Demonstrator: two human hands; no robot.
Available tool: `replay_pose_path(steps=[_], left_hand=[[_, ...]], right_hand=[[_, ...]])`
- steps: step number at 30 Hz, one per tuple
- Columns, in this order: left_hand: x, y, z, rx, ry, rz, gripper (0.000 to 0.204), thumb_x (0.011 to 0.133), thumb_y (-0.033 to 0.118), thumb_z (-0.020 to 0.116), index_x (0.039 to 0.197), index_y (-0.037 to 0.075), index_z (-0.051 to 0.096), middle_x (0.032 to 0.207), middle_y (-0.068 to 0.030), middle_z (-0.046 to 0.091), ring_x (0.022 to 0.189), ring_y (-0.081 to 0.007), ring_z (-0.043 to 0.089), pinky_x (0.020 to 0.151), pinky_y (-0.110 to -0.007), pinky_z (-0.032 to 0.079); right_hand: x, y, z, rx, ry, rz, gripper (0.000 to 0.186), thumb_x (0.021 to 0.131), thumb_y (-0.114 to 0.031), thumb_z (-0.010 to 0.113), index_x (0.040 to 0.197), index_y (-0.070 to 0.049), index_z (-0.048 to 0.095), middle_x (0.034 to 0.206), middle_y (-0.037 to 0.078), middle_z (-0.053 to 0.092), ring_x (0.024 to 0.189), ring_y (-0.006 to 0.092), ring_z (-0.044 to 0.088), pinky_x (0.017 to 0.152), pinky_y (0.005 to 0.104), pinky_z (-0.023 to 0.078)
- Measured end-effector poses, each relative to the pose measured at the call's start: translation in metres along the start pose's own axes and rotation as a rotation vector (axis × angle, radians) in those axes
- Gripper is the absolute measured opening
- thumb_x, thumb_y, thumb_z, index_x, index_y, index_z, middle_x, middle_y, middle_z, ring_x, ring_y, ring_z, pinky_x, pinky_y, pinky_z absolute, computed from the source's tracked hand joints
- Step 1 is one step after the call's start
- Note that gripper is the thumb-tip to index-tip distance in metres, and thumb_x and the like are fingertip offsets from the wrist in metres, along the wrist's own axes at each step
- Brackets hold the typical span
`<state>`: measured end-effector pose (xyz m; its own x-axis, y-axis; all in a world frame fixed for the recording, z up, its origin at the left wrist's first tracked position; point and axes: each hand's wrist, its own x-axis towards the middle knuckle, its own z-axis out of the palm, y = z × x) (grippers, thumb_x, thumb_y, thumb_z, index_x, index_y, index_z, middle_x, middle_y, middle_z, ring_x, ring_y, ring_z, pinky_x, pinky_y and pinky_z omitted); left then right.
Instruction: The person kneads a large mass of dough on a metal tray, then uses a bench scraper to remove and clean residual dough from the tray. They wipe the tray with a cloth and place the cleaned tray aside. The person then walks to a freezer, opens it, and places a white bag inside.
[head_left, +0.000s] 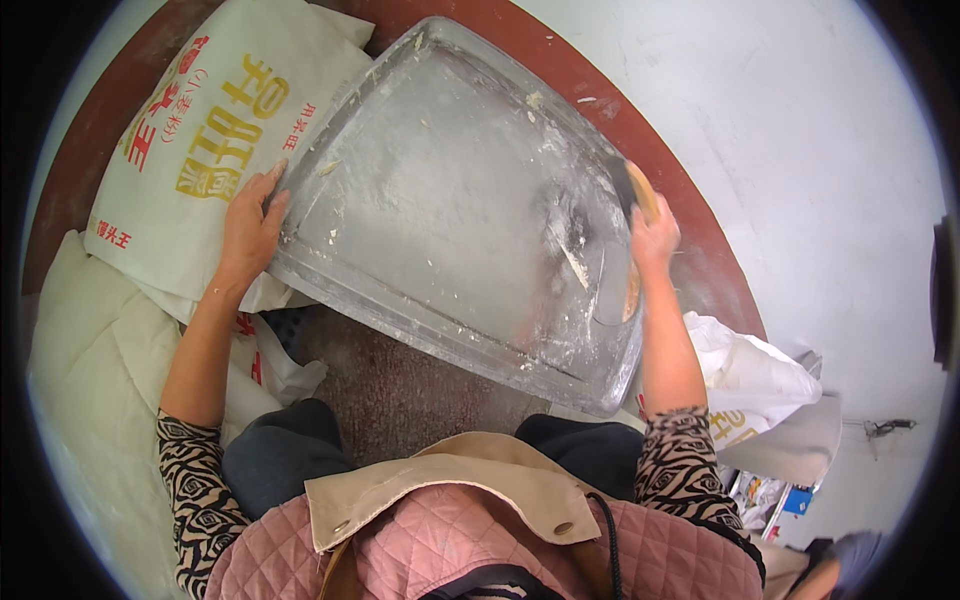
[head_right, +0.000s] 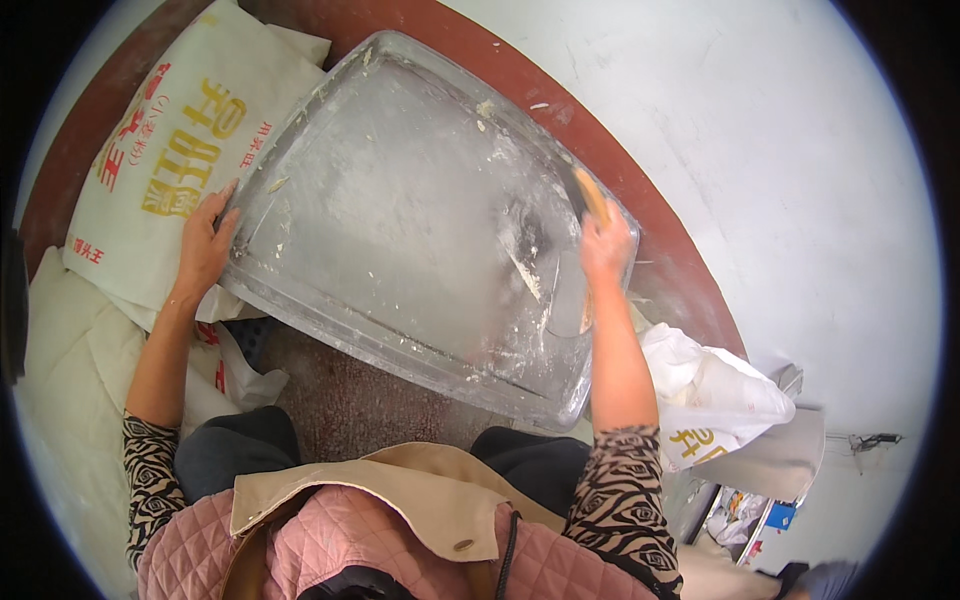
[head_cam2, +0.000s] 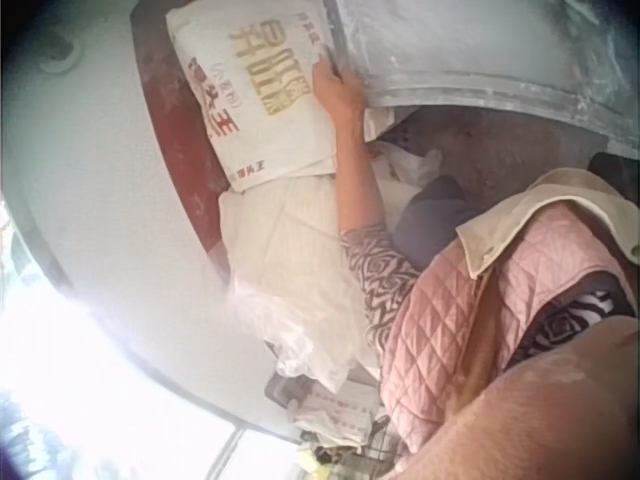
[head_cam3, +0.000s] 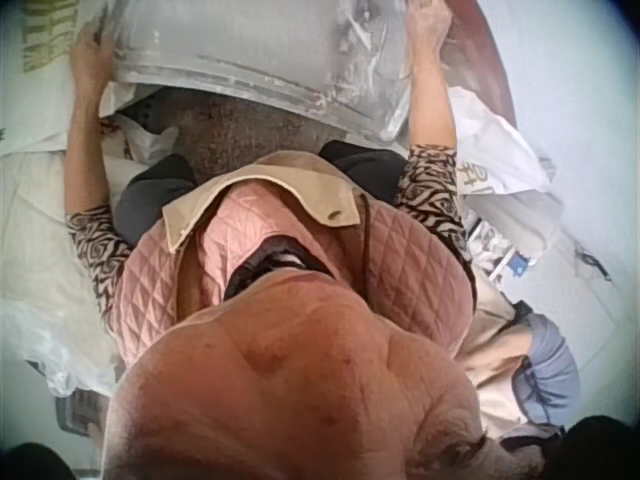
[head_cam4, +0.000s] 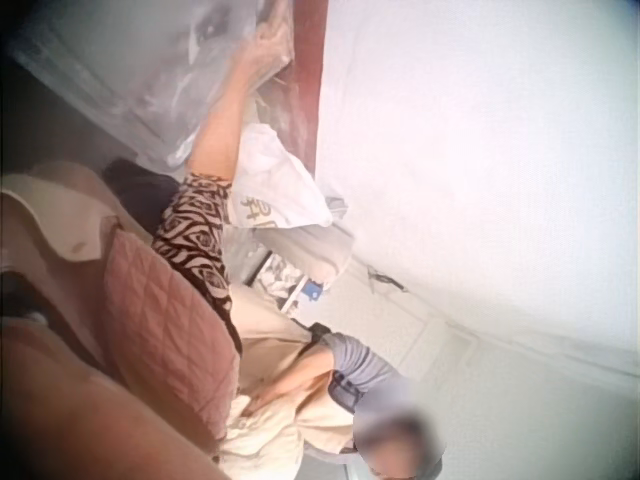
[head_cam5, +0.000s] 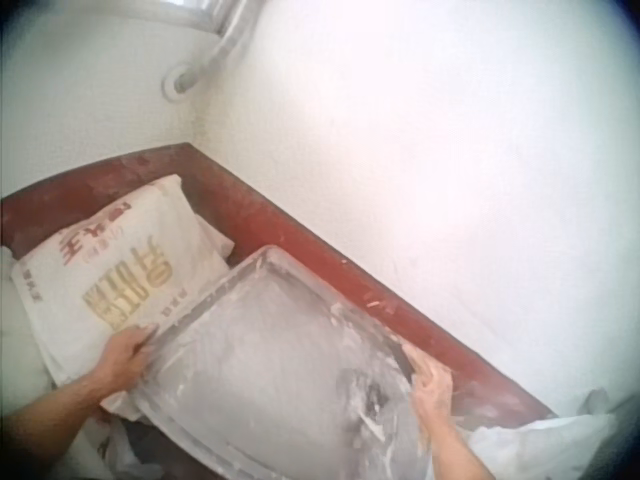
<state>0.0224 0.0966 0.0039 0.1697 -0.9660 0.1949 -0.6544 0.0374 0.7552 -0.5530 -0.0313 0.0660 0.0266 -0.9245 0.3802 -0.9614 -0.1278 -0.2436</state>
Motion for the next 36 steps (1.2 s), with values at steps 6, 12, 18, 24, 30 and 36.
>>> replay_pose_path(steps=[6,12,18,24,30,36], left_hand=[[-0.009,0.012,-0.025,0.160,0.086,0.096,0.044,0.093,0.023,0.071,0.132,0.006,0.065,0.109,-0.0165,0.066,0.102,-0.0327,0.063,0.089,-0.042,0.051],[-0.119,0.057,-0.131,0.605,0.238,-0.022,0.080,0.082,0.023,0.081,0.150,0.002,0.045,0.148,-0.0228,0.048,0.137,-0.0393,0.046,0.114,-0.050,0.037],[-0.212,0.083,-0.270,1.421,0.520,-0.087,0.111,0.075,0.050,0.084,0.158,0.000,0.028,0.164,-0.0220,0.028,0.153,-0.0426,0.022,0.123,-0.062,0.012],[-0.225,0.127,-0.333,1.532,0.744,-0.038,0.101,0.082,0.044,0.081,0.157,0.000,0.030,0.164,-0.0183,0.030,0.153,-0.0395,0.024,0.123,-0.056,0.009],[-0.326,0.085,-0.339,1.475,0.829,-0.257,0.085,0.096,0.045,0.065,0.159,0.001,0.027,0.164,-0.0151,0.033,0.154,-0.0362,0.025,0.123,-0.057,0.011],[-0.475,0.074,-0.385,1.402,1.047,-1.327,0.096,0.095,0.063,0.055,0.162,0.002,0.022,0.165,-0.0225,0.029,0.154,-0.0396,0.023,0.122,-0.060,0.013]], right_hand=[[0.099,-0.101,0.108,0.123,-0.039,-0.314,0.031,0.085,-0.007,0.065,0.115,-0.008,0.071,0.106,0.016,0.072,0.106,0.0385,0.066,0.089,0.0486,0.053],[0.081,-0.137,0.076,0.022,-0.350,-0.475,0.063,0.086,-0.021,0.077,0.142,-0.003,0.053,0.141,0.021,0.056,0.133,0.0402,0.050,0.114,0.0489,0.038],[0.064,-0.163,0.043,0.321,-0.431,-0.645,0.054,0.087,-0.014,0.073,0.137,-0.002,0.058,0.137,0.020,0.058,0.130,0.0395,0.052,0.112,0.0486,0.039],[0.028,-0.215,0.042,0.563,-0.467,-0.811,0.034,0.090,-0.002,0.067,0.124,0.001,0.065,0.123,0.019,0.066,0.120,0.0375,0.059,0.106,0.0463,0.044],[0.016,-0.227,0.029,0.649,-0.459,-0.853,0.027,0.092,0.002,0.065,0.118,0.002,0.068,0.117,0.017,0.069,0.112,0.0351,0.063,0.100,0.0438,0.048],[0.010,-0.216,0.010,0.701,-0.610,-0.761,0.020,0.095,0.004,0.062,0.113,0.003,0.069,0.111,0.016,0.070,0.105,0.0294,0.065,0.093,0.0380,0.051]])
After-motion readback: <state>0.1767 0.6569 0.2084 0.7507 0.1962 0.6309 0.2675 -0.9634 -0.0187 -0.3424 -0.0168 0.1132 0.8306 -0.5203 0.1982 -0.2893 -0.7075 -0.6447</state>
